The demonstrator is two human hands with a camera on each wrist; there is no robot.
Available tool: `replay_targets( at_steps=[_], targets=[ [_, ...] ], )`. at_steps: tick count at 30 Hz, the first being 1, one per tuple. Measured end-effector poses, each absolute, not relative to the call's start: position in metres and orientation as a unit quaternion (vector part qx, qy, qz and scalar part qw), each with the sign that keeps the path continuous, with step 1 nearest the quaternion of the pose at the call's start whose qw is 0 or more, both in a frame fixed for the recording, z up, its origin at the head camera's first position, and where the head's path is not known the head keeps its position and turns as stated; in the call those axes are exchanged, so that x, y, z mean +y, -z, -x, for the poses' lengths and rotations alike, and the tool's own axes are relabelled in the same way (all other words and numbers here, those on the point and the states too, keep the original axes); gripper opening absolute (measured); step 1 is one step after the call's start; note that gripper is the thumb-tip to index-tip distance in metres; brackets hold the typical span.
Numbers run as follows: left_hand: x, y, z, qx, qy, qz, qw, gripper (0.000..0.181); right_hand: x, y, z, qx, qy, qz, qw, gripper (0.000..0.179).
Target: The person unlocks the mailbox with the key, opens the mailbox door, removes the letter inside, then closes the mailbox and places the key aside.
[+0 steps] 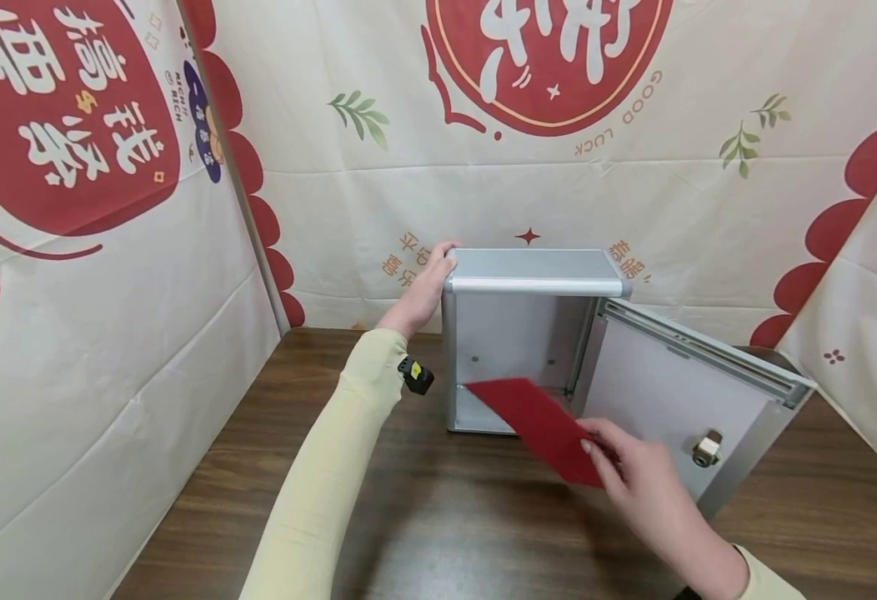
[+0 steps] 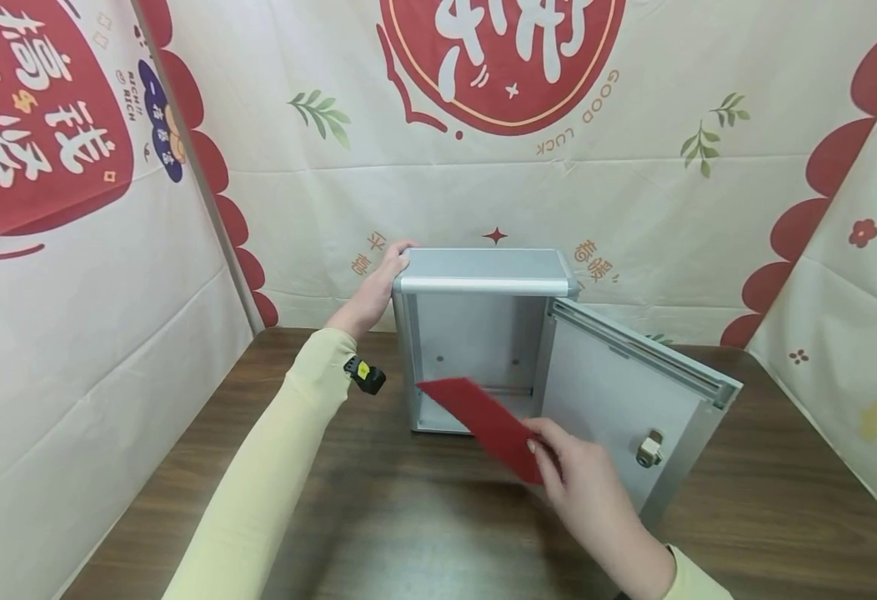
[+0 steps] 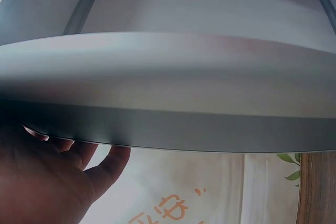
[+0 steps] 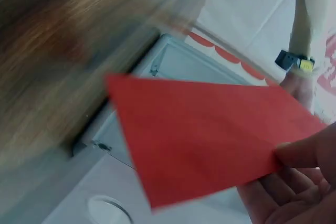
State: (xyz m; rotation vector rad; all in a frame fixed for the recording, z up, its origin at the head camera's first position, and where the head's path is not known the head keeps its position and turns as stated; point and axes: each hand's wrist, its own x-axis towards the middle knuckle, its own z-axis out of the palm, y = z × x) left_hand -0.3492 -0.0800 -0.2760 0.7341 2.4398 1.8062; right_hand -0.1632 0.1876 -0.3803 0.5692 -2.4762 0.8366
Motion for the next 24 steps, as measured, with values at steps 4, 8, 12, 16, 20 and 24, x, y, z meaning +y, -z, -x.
replay_targets(
  at_steps=[4,8,12,16,20,24],
  targets=[
    [-0.08,0.276,0.349,0.782,-0.575,-0.238,0.005,0.049,0.183,0.385,0.153,-0.905,-0.219,-0.253,0.263,0.039],
    [-0.08,0.276,0.349,0.784,-0.574,-0.236,0.006,0.048,0.178,0.394,0.143,-0.902,-0.171,-0.296,0.264,0.046],
    [-0.081,0.275,0.348,0.785,-0.575,-0.232,0.004,0.048,0.172,0.403,0.135,-0.903,-0.147,-0.319,0.247,0.05],
    [-0.081,0.276,0.348,0.786,-0.572,-0.235,-0.004,0.048,0.166,0.413,0.13,-0.906,-0.133,-0.343,0.21,0.046],
    [-0.08,0.276,0.349,0.787,-0.57,-0.237,-0.007,0.049,0.16,0.424,0.127,-0.904,-0.132,-0.374,0.158,0.043],
    [-0.08,0.277,0.349,0.787,-0.57,-0.238,-0.002,0.049,0.155,0.433,0.126,-0.913,-0.126,-0.373,0.103,0.039]
  ],
)
